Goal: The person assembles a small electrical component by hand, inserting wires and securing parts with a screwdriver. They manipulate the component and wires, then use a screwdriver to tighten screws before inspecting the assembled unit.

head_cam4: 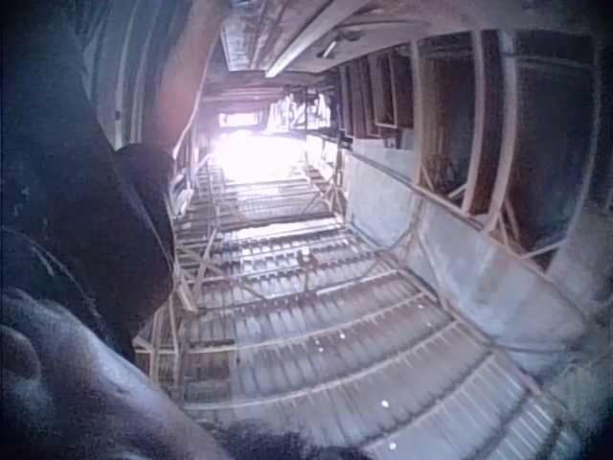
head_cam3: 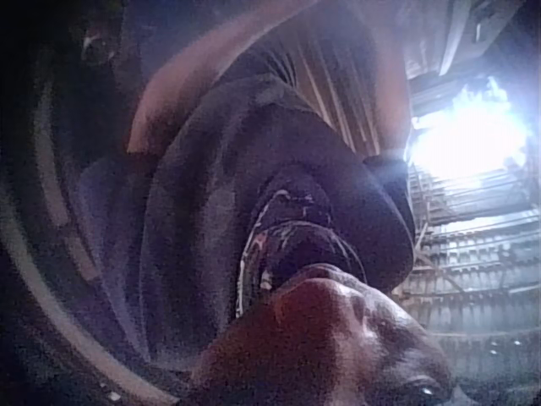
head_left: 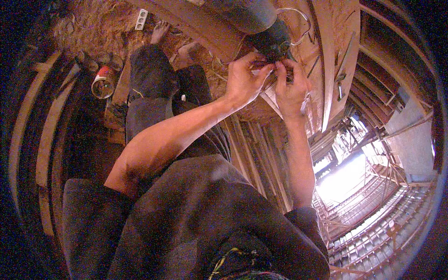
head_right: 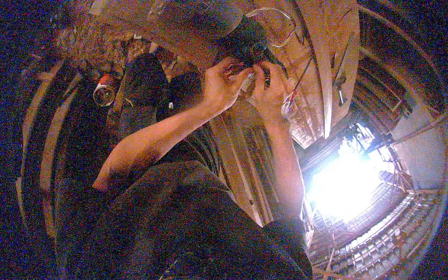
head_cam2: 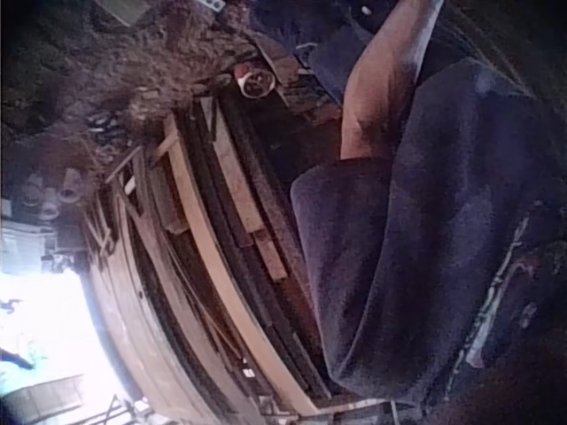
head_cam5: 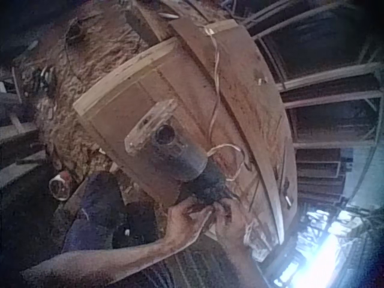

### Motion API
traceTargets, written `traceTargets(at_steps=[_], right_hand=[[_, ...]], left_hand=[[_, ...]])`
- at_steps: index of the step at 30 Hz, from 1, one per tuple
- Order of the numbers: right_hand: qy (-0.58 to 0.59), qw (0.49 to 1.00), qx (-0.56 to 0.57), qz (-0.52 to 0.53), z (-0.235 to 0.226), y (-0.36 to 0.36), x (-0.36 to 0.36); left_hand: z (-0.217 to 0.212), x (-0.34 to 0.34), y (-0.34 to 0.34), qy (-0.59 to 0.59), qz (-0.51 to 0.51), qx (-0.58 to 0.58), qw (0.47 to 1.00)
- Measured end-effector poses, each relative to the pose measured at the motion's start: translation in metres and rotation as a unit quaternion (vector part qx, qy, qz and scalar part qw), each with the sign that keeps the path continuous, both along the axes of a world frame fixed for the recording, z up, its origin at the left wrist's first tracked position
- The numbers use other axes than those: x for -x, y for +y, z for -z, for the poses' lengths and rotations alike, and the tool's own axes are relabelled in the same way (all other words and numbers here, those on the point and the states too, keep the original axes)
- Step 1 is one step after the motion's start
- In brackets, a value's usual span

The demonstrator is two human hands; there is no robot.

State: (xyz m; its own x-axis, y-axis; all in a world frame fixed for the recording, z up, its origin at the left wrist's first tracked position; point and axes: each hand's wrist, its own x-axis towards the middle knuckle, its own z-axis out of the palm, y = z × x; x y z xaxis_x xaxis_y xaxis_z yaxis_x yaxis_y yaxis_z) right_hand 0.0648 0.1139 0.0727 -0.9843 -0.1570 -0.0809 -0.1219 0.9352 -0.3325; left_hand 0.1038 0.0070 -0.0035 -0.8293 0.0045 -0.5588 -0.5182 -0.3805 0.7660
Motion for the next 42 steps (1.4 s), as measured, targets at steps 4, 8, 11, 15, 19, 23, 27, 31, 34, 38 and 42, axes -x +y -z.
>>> traceTargets(at_steps=[4,8,11,15,19,23,27,31,34,38,42], right_hand=[[0.010,1.000,-0.005,0.004,0.000,-0.002,-0.002],[0.026,1.000,-0.002,-0.001,0.001,-0.003,-0.004],[0.027,1.000,-0.006,0.004,0.003,-0.002,-0.005],[0.020,1.000,-0.002,-0.006,0.000,-0.003,-0.002],[-0.021,0.998,0.024,0.055,-0.004,-0.004,-0.002],[-0.007,0.999,0.001,0.032,-0.001,0.000,-0.003],[0.019,0.999,-0.033,-0.019,-0.002,-0.001,0.001],[0.006,0.997,-0.060,-0.049,-0.006,-0.002,0.005],[-0.001,0.992,-0.076,-0.101,-0.009,-0.003,0.012],[-0.017,0.992,-0.089,-0.093,-0.008,0.003,0.013],[-0.046,0.995,-0.066,-0.061,-0.014,0.001,0.016]], left_hand=[[-0.003,0.002,-0.001,-0.007,-0.015,-0.004,1.000],[-0.005,0.003,-0.003,-0.002,-0.004,0.024,1.000],[-0.005,0.002,-0.005,-0.012,0.023,0.023,0.999],[-0.009,0.005,-0.009,-0.009,0.043,0.047,0.998],[-0.003,0.002,-0.004,0.002,0.031,0.045,0.999],[-0.002,0.002,-0.004,-0.006,0.042,0.041,0.998],[0.001,-0.001,0.001,-0.004,0.005,0.009,1.000],[0.001,0.000,0.002,0.012,-0.001,0.033,0.999],[-0.007,0.005,-0.008,0.000,0.031,0.052,0.998],[-0.013,0.007,-0.011,-0.008,0.040,0.061,0.997],[-0.009,0.006,-0.007,0.009,-0.002,0.036,0.999]])
